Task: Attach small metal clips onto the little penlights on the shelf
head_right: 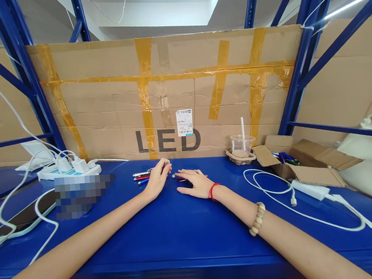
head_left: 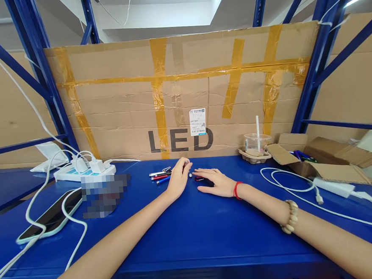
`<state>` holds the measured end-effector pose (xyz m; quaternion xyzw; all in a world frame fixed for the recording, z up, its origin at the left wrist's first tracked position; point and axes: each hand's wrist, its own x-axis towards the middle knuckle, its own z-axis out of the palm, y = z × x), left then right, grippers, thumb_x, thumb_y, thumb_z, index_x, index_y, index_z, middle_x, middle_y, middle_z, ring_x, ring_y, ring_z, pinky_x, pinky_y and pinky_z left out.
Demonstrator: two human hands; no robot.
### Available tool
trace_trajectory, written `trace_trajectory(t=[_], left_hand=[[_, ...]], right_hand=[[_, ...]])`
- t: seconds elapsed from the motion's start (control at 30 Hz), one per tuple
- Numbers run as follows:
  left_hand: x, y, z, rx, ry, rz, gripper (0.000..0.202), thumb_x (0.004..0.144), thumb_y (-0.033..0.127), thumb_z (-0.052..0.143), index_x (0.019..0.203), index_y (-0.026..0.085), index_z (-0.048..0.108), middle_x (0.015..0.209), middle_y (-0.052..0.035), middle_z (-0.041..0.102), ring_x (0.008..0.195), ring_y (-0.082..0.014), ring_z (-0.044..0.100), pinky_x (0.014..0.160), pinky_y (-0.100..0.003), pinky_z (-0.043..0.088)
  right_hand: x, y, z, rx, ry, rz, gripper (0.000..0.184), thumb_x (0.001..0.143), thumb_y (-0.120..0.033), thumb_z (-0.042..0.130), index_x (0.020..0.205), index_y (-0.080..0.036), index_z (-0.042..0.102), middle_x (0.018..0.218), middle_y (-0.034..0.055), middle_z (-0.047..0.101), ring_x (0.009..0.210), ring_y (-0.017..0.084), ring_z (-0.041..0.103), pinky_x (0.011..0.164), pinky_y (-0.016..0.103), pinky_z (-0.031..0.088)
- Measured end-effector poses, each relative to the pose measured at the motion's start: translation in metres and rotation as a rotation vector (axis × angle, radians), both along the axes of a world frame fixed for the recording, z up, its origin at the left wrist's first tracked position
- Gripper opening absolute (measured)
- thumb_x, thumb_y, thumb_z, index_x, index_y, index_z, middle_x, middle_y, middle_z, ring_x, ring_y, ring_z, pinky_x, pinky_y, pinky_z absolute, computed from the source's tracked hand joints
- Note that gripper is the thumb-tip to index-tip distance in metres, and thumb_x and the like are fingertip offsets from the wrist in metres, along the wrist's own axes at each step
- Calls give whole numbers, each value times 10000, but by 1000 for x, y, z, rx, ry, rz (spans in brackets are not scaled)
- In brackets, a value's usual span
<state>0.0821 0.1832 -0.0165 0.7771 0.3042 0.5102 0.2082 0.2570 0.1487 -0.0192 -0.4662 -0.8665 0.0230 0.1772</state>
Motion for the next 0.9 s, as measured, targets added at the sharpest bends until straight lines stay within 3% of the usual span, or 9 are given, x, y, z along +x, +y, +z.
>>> trace_trajectory(t=[0.17,0.33,0.47,0.6,0.77,0.9], left_hand=[[-1,-7,4,135,4,-40,126,804,268,508,720,175,505,751,11,519,705,-106,483,668,-197,381],[-2,-9,6,143,-1,-31,139,798,273,508,711,176,558,788,-15,565,777,-138,523,732,-229,401],[-1,-6,6,38,-98,12,156,838,285,442,818,190,564,839,-8,586,814,-128,536,747,-215,396],[0,-1,5,-156,-155,70,255,878,334,334,809,175,521,712,-2,559,695,-115,524,672,-214,399],[1,2,2,-210,-125,49,322,885,373,302,693,165,458,676,-3,558,656,-105,519,643,-209,393],[2,4,-1,-333,-166,13,377,865,488,267,697,180,406,641,20,492,477,-77,446,455,-187,340]], right_hand=[[2,2,-3,-31,64,8,471,819,-506,417,1210,-254,493,1271,65,466,1207,237,371,1001,451,215],[2,1,-2,-36,107,38,492,819,-482,436,1255,-253,434,1275,67,459,1162,238,416,977,455,250],[11,6,3,90,65,-16,468,801,-463,472,1209,-235,476,1250,68,477,1142,224,434,957,404,287],[36,21,3,236,97,-218,345,825,-399,446,1100,-221,554,1131,64,549,1039,215,506,885,388,346],[61,37,-5,262,300,-418,271,849,-295,389,978,-197,606,977,47,603,870,162,567,754,284,422],[59,35,-3,229,337,-435,261,840,-306,388,895,-220,628,929,17,633,824,154,575,677,252,422]])
